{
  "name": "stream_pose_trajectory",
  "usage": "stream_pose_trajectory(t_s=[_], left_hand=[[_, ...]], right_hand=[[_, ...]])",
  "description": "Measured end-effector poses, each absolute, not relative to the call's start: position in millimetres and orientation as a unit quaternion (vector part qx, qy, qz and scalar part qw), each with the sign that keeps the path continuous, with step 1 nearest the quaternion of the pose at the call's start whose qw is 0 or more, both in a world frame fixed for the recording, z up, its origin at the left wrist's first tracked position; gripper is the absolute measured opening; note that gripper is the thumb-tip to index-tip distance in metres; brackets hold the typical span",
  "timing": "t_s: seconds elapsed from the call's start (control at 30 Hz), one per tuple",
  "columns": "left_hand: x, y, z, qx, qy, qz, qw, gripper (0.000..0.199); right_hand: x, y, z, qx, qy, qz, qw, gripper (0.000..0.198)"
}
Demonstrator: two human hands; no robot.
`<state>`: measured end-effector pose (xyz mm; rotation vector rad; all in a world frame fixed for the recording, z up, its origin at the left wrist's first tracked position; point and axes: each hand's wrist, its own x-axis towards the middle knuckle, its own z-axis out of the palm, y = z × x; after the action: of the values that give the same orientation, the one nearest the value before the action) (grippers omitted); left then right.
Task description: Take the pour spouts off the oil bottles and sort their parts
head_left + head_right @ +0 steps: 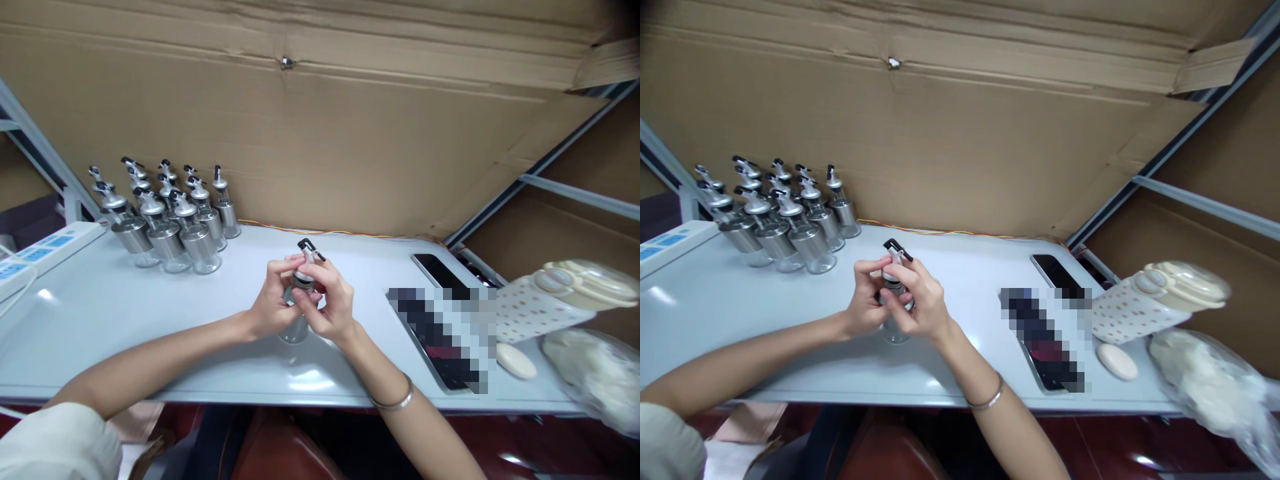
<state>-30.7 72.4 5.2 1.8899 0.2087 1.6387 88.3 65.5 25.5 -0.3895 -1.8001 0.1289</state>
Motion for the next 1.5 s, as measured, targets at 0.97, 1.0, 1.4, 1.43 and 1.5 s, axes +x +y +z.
stream_pose_trajectory(t_s=[0.97,1.0,1.4,1.43,1.5], left_hand=[[-35,69,-5,0.674,0.172,0.642,0.323,0.029],[-35,69,-4,0.674,0.176,0.639,0.326,0.03],[-45,67,5,0.684,0.164,0.616,0.353,0.027],[-49,67,6,0.682,0.161,0.605,0.378,0.029],[-59,66,10,0.677,0.148,0.583,0.424,0.034]], right_hand=[[70,70,8,-0.159,-0.733,0.038,0.66,0.022],[70,70,7,-0.158,-0.734,0.039,0.66,0.022],[70,74,4,-0.116,-0.754,0.07,0.643,0.042],[71,74,3,-0.102,-0.751,0.091,0.646,0.045],[72,74,3,-0.091,-0.745,0.135,0.646,0.05]])
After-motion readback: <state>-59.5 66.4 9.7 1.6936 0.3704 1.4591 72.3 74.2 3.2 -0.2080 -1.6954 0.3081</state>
